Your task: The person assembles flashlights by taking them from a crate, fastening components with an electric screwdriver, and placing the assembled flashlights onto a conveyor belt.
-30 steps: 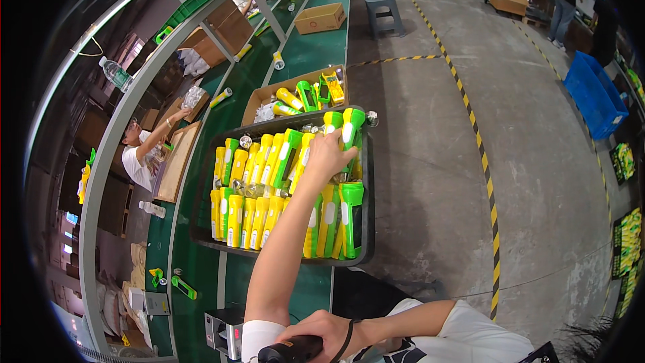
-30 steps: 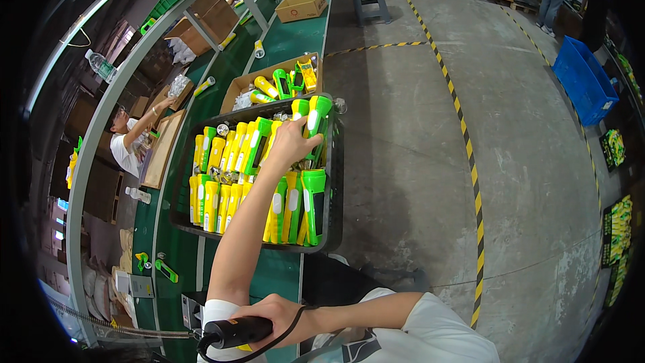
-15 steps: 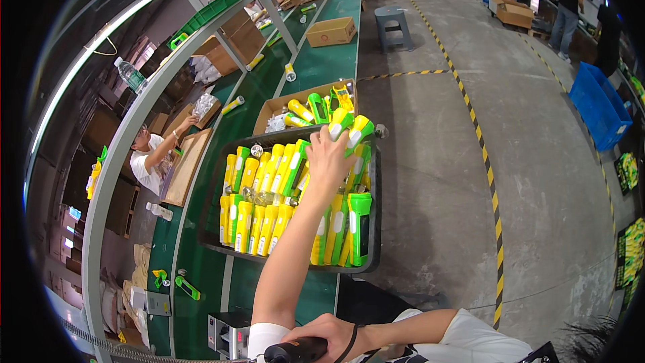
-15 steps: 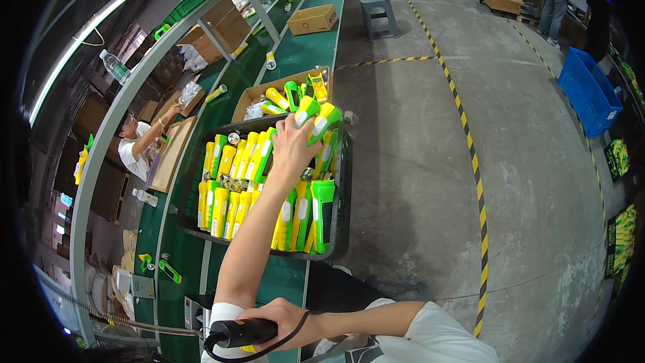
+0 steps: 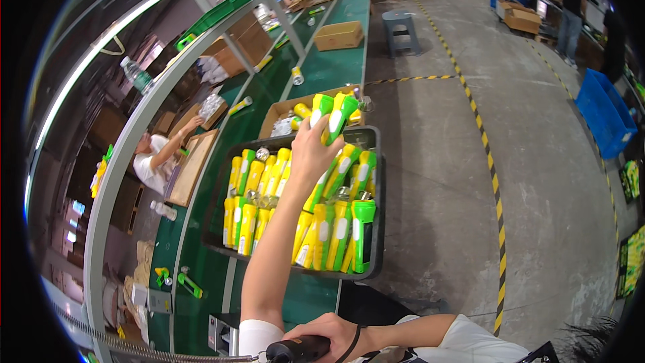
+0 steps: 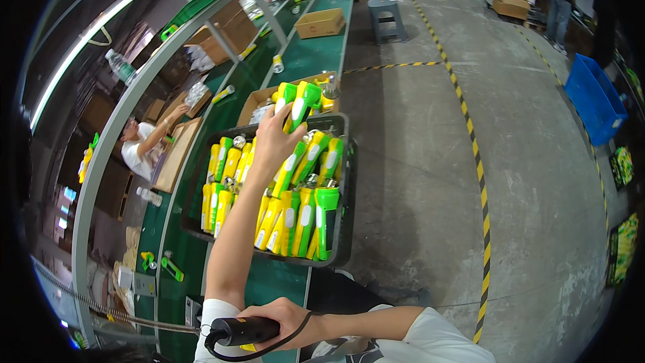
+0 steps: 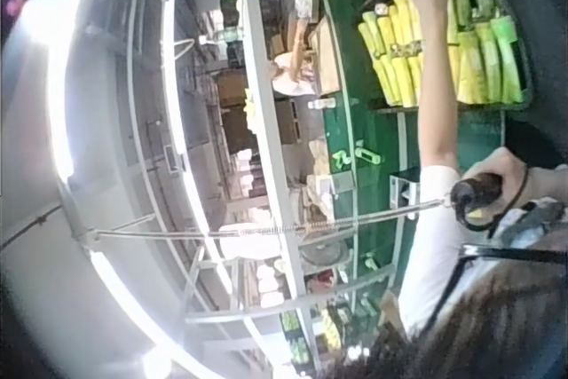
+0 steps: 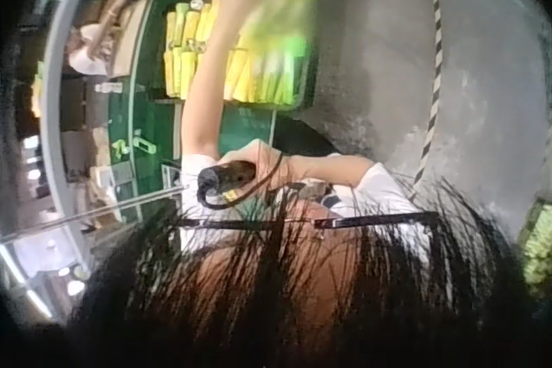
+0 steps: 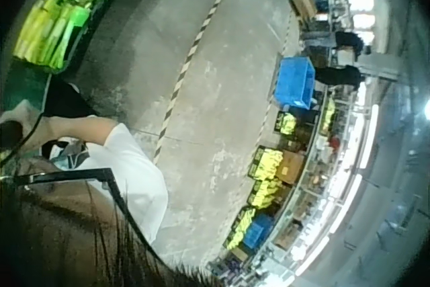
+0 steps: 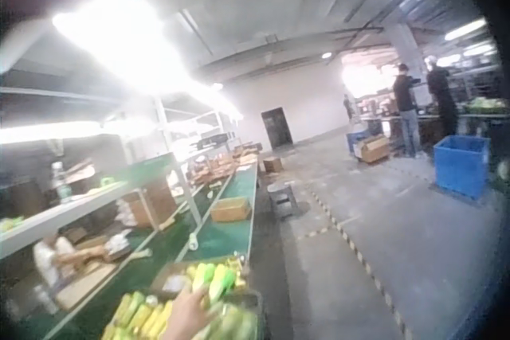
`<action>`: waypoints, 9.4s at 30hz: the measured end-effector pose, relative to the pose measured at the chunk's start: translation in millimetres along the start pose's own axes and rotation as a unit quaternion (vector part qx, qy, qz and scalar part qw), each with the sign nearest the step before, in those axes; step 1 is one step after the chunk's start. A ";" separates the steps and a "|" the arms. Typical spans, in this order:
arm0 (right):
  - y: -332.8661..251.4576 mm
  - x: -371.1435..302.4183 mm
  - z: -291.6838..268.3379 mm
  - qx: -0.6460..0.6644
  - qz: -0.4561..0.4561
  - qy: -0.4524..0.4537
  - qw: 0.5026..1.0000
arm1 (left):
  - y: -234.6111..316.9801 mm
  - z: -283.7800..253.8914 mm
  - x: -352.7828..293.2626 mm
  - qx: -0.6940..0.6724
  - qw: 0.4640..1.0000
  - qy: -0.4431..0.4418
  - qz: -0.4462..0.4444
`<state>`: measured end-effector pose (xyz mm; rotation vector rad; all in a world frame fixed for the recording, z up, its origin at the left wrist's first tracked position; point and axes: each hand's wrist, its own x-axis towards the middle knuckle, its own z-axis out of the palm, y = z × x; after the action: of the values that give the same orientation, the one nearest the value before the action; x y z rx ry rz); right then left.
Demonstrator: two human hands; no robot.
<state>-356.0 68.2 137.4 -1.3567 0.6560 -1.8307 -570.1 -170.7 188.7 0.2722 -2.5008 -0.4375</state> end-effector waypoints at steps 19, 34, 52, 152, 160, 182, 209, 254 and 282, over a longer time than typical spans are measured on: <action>47.9 8.8 -9.0 0.140 0.252 0.050 0.956 | 106.9 -288.5 -521.2 0.186 0.890 -0.067 -0.412; 90.0 48.6 65.0 -0.013 0.099 -0.052 0.994 | 104.6 -229.4 -681.8 0.216 0.879 -0.052 -0.423; 105.0 48.9 59.8 0.014 0.107 -0.066 0.992 | 106.0 -204.0 -688.0 0.281 0.888 -0.052 -0.360; 170.8 83.7 170.9 0.001 0.011 0.037 0.999 | 30.6 -235.1 -675.9 0.106 0.889 0.074 -0.440; 182.1 84.4 169.6 0.014 0.024 -0.002 1.000 | 32.1 -226.4 -669.1 0.125 0.892 0.074 -0.428; 164.6 67.2 175.8 0.025 0.048 -0.098 0.994 | 42.2 -221.8 -676.7 -0.049 0.901 0.100 -0.419; 183.2 52.3 197.5 -0.010 0.156 -0.133 0.979 | 37.2 -199.7 -659.9 -0.051 0.892 0.143 -0.425; 146.1 57.0 193.6 0.161 0.137 -0.134 0.968 | 23.8 -206.2 -636.9 -0.006 0.923 0.192 -0.333; 142.5 55.0 188.9 0.167 0.151 -0.147 0.963 | 22.9 -206.8 -640.1 -0.036 0.920 0.198 -0.337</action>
<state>-146.9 -53.9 117.3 -1.1944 0.3528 -1.3863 66.2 -17.6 31.5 1.0917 -1.9330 -0.6619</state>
